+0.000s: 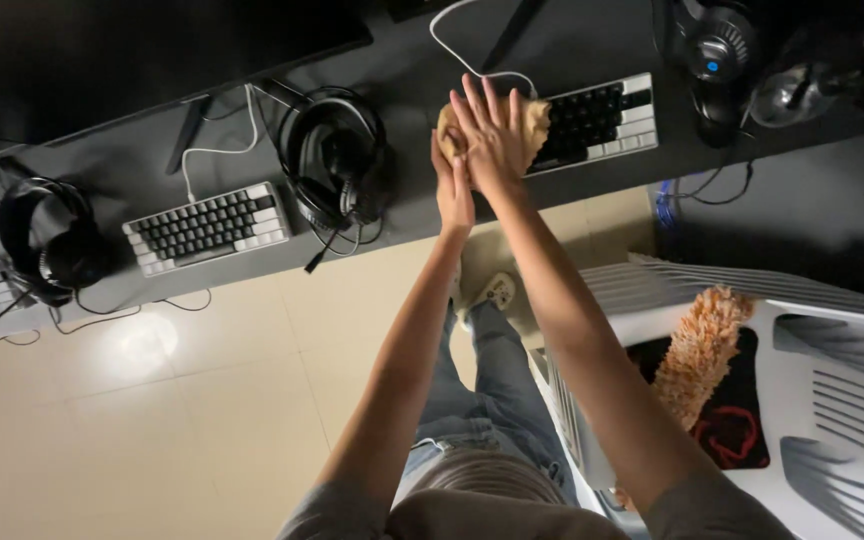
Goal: The person cleans a computer desk area using a cloth and a spray bottle. They wipe the desk surface, a keyboard, and a pair of headphones, moving items aside as needed to reach different areas.
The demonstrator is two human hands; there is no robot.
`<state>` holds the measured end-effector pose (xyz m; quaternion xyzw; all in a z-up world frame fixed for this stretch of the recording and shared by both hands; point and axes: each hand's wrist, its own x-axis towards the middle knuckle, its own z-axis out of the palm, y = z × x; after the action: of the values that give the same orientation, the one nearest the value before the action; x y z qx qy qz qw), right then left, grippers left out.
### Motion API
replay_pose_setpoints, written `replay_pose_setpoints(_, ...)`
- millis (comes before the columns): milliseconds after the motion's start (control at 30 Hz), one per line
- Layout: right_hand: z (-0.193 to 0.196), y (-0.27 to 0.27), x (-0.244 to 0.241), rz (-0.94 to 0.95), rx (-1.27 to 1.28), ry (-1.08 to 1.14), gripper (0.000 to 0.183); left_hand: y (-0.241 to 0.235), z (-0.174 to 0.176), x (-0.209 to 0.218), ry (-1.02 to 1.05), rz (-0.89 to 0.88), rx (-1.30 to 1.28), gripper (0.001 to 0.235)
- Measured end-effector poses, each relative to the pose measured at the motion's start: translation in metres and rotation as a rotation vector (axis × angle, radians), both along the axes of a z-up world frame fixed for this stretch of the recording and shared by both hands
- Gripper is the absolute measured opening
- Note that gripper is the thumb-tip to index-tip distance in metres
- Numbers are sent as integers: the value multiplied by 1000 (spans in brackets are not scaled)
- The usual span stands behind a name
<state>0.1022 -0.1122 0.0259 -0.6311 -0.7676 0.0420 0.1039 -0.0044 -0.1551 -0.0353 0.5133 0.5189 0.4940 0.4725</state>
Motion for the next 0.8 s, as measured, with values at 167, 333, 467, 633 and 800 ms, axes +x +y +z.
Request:
replay_pose_setpoints(167, -11, -57, 16, -91, 192, 160, 62, 1, 23, 9, 145, -7, 29, 68)
replay_pose_setpoints(333, -21, -85, 47, -48, 295, 99, 48, 4, 33, 19, 589, -67, 230, 63)
replay_pose_setpoints(467, -13, -65, 43, -143, 198, 120, 51, 2, 33, 24, 651, -119, 246, 66)
replay_pose_setpoints(633, -2, -8, 40, -239, 108, 49, 68, 0, 33, 28, 754, -77, 281, 74)
replay_pose_setpoints(800, -4, 13, 50, -203, 25, 104, 69, 0, 34, 25, 759, -107, 268, 79)
